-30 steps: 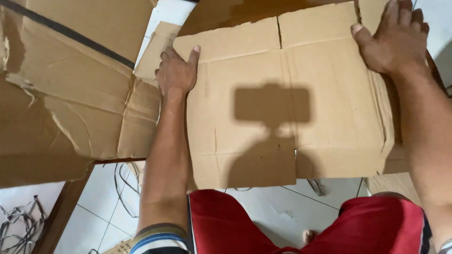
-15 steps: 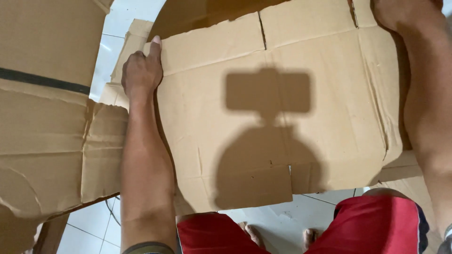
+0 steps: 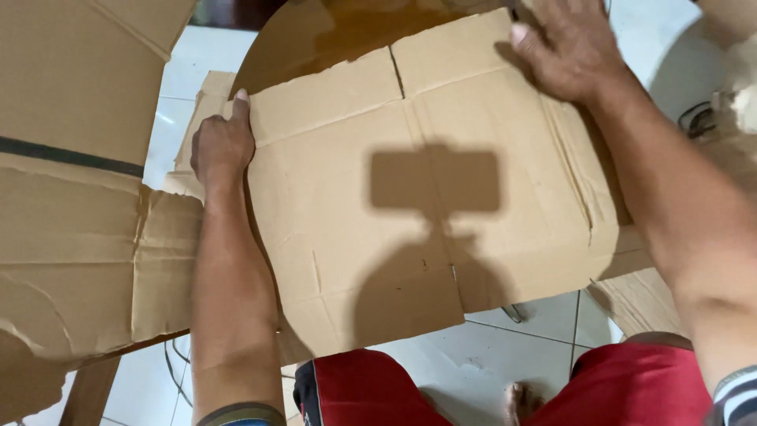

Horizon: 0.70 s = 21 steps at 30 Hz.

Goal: Wrapping a wooden chair seat with cardboard and securing it with plastic ties for protection.

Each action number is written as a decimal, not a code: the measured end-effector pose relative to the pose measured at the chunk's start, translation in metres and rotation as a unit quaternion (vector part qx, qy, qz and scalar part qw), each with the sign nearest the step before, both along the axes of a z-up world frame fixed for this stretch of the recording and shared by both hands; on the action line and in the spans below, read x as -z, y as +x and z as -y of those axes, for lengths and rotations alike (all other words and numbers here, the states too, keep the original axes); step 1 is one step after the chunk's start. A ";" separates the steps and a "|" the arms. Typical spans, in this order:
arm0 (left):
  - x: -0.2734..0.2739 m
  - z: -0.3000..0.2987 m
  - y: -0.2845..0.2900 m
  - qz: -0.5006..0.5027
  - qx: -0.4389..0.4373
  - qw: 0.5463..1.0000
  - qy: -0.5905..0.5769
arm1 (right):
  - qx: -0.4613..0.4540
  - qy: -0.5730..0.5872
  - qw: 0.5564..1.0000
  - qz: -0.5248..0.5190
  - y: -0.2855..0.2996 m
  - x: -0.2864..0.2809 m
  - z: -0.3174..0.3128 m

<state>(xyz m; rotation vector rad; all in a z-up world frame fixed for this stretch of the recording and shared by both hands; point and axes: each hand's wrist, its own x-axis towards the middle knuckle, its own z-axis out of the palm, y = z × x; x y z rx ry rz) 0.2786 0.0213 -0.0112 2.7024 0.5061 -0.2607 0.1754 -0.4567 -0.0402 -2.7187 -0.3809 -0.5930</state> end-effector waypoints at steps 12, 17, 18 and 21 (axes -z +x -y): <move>0.004 0.020 -0.034 0.361 0.241 0.888 0.152 | 0.068 -0.054 0.957 -0.277 -0.136 -0.043 -0.072; -0.007 0.143 -0.146 0.243 0.456 0.856 -0.001 | 0.055 -0.017 0.966 -0.251 -0.143 -0.039 -0.063; -0.012 0.165 -0.173 0.124 0.487 0.864 0.009 | 0.046 0.002 0.973 -0.226 -0.142 -0.034 -0.062; -0.022 0.211 -0.210 0.053 0.468 0.880 0.052 | 0.064 0.037 0.981 -0.180 -0.139 -0.012 -0.055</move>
